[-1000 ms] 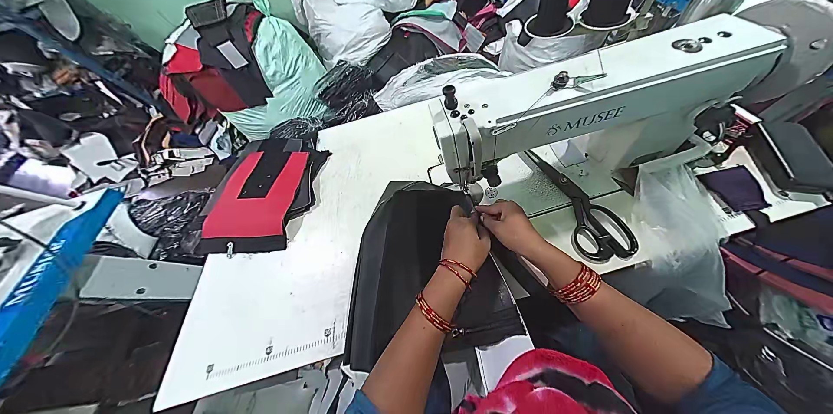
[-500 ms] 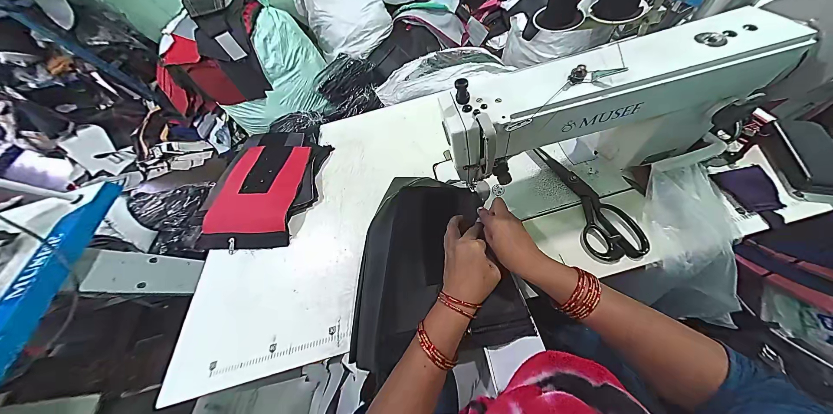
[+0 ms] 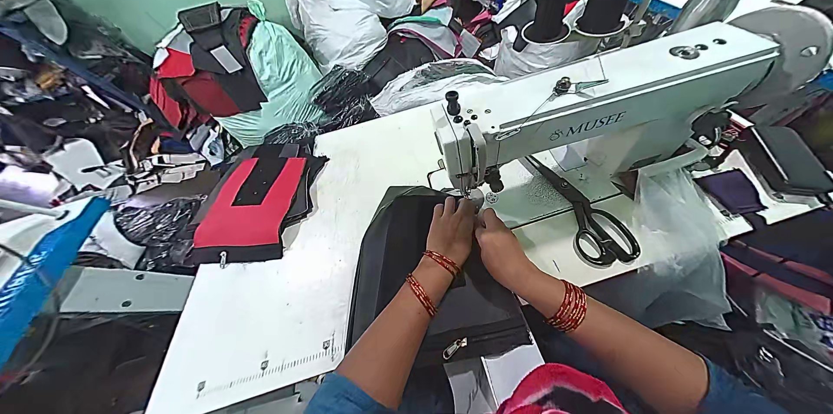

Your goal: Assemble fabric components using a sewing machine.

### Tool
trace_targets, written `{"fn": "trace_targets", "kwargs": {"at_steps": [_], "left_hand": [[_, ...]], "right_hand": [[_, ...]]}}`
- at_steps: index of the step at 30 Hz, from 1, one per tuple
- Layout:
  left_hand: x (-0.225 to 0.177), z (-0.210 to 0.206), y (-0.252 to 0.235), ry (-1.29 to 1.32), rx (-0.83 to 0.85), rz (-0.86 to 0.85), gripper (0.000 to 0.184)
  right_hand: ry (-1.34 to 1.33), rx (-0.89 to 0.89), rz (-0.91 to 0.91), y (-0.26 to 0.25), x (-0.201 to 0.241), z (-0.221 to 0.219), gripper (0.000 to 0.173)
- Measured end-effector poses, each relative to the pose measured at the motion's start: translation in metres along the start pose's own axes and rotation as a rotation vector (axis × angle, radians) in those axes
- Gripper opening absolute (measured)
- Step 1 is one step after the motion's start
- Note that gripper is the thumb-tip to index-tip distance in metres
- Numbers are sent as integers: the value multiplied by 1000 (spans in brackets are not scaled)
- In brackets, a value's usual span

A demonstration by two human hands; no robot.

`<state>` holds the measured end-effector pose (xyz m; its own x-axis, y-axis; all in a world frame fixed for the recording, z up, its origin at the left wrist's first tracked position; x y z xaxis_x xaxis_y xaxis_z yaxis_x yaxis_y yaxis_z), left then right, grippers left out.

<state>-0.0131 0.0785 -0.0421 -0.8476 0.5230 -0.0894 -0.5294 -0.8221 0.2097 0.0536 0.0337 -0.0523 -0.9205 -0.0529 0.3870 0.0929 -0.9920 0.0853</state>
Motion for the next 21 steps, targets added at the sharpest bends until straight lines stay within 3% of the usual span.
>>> {"fn": "trace_targets", "kwargs": {"at_steps": [7, 21], "left_hand": [[8, -9, 7, 86, -240, -26, 40], [9, -9, 11, 149, -222, -10, 41]], "right_hand": [[38, -46, -4, -1, 0, -2, 29], [29, -30, -20, -2, 0, 0, 29]]}}
Point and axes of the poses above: each hand's wrist, its own y-axis away from the middle knuckle, its own z-axis out of the back of the hand, x = y × z, the point moved 6 cm from there along -y, towards the middle knuckle, and after that the axes turned 2 degrees about y, right-handed, at the moved point
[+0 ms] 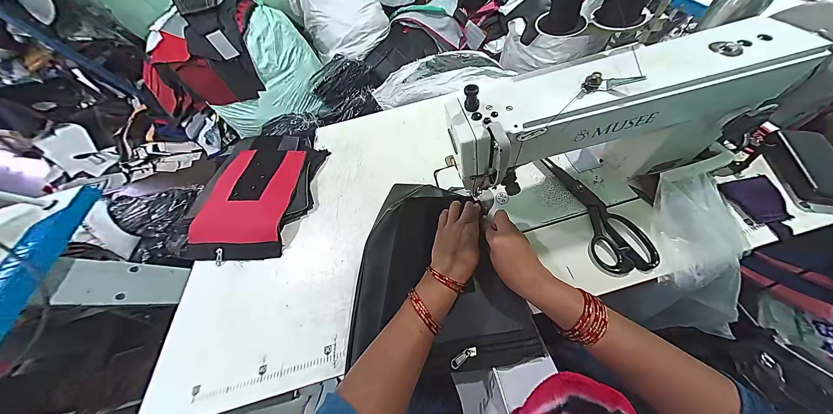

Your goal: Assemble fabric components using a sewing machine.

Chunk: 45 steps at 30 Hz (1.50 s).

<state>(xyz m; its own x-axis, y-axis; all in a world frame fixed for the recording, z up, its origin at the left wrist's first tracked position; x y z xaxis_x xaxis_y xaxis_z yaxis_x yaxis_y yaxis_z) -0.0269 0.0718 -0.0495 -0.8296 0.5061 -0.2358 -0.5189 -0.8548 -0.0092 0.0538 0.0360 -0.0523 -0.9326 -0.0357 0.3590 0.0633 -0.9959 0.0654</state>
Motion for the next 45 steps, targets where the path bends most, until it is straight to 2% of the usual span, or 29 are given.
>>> {"fn": "trace_targets", "kwargs": {"at_steps": [6, 9, 16, 25, 34, 40, 43, 45], "left_hand": [[-1, -2, 1, -19, 6, -10, 42], [1, -3, -3, -14, 16, 3, 41], [10, -5, -7, 74, -292, -167, 29], [13, -6, -5, 216, -310, -136, 25], [12, -1, -12, 267, -106, -16, 33], [15, -5, -19, 260, -171, -41, 28], [12, -5, -18, 232, -69, 17, 31], [3, -5, -11, 198, 58, 86, 39]], "right_hand": [[-15, -60, 22, 0, -1, -1, 29], [-38, 40, -25, -6, -2, 0, 32], [-74, 216, -67, -20, -4, 6, 45], [-91, 227, -62, -22, -6, 6, 47], [-104, 267, -73, -31, -7, 9, 49], [-108, 244, -72, -37, -7, 9, 45], [-158, 211, -50, -38, -12, 9, 42], [-280, 118, -16, -33, -23, 14, 35]]}}
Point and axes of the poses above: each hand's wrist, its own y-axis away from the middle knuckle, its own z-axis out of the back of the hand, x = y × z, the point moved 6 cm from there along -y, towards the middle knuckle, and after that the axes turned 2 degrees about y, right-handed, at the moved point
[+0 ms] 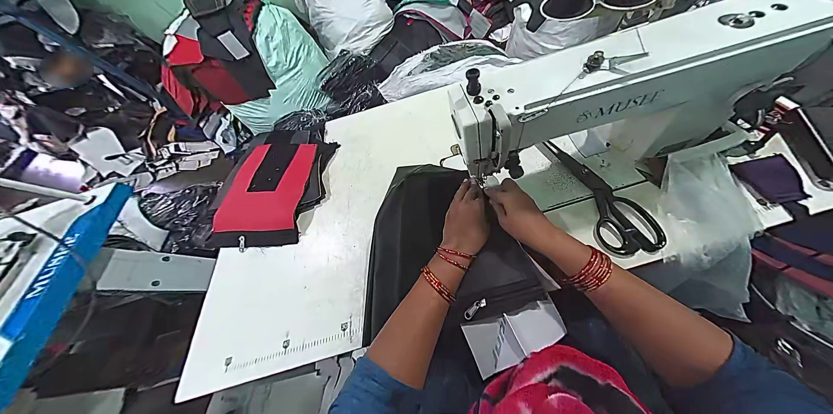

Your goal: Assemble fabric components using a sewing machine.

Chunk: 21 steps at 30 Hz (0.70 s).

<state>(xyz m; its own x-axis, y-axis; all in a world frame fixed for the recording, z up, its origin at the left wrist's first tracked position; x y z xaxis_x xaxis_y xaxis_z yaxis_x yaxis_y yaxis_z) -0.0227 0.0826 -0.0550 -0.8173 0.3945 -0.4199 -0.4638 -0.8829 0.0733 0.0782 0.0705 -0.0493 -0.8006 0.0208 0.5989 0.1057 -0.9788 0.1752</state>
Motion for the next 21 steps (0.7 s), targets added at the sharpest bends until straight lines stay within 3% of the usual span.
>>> {"fn": "trace_targets", "kwargs": {"at_steps": [2, 4, 5, 7, 9, 11, 12, 14, 16, 21], "left_hand": [[-14, -4, 18, -47, 133, 72, 47], [-29, -11, 44, -48, 99, 44, 43], [-34, -15, 59, -38, 74, 23, 41], [-43, -20, 88, -24, 34, -35, 46], [-47, -23, 108, -21, 81, -67, 68], [-44, -28, 117, -46, 192, -58, 95], [-43, -30, 119, -67, 203, -63, 101], [-40, -32, 120, -102, 182, -86, 97], [-33, -30, 122, -124, 178, -121, 91], [-19, -22, 126, -169, 268, -119, 82]], "right_hand": [[-69, -132, 68, 18, -13, 14, 33], [-59, -172, 63, 51, -29, 30, 29], [-68, -115, 34, 71, -36, 35, 32], [-99, 171, -60, 114, -50, 31, 42], [-172, 444, -128, 147, -65, 11, 43], [-363, 488, -153, 164, -75, -16, 45], [-514, 426, -160, 168, -76, -31, 40], [-843, 290, -189, 171, -71, -58, 21], [-1025, 242, -225, 171, -59, -77, 16], [-1076, 298, -228, 167, -39, -94, 15]]}}
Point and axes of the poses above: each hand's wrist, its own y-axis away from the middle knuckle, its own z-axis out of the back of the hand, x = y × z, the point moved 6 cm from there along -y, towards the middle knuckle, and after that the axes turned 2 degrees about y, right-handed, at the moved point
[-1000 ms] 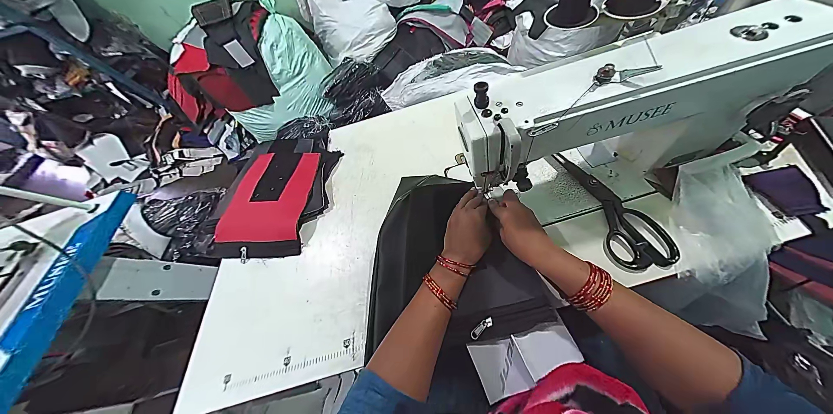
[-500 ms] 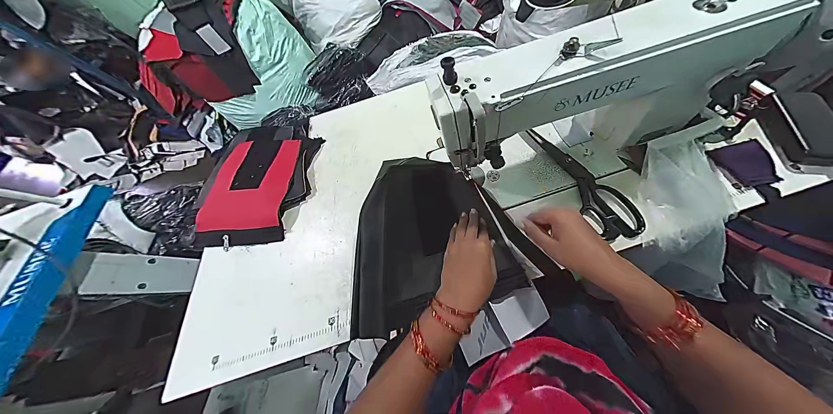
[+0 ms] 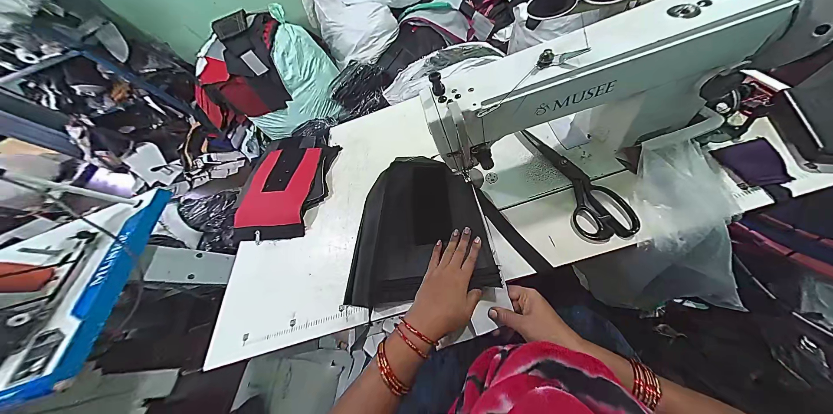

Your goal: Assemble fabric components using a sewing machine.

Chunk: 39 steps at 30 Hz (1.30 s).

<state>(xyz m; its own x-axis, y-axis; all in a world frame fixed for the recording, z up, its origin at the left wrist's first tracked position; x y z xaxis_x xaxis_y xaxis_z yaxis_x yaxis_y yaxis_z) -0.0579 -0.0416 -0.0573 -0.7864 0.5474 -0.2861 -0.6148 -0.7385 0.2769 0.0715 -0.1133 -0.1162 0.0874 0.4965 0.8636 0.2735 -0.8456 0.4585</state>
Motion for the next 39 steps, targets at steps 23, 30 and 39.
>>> {"fn": "trace_targets", "kwargs": {"at_steps": [23, 30, 39], "left_hand": [[-25, -7, -4, -134, -354, -38, 65], [-22, 17, -14, 173, -359, -22, 92], [-33, 54, -87, 168, 163, 497, 39]], "right_hand": [[93, 20, 5, 2, 4, 7, 19], [257, -5, 130, 15, 23, 8, 14], [649, -6, 245, 24, 53, 11, 29]]}}
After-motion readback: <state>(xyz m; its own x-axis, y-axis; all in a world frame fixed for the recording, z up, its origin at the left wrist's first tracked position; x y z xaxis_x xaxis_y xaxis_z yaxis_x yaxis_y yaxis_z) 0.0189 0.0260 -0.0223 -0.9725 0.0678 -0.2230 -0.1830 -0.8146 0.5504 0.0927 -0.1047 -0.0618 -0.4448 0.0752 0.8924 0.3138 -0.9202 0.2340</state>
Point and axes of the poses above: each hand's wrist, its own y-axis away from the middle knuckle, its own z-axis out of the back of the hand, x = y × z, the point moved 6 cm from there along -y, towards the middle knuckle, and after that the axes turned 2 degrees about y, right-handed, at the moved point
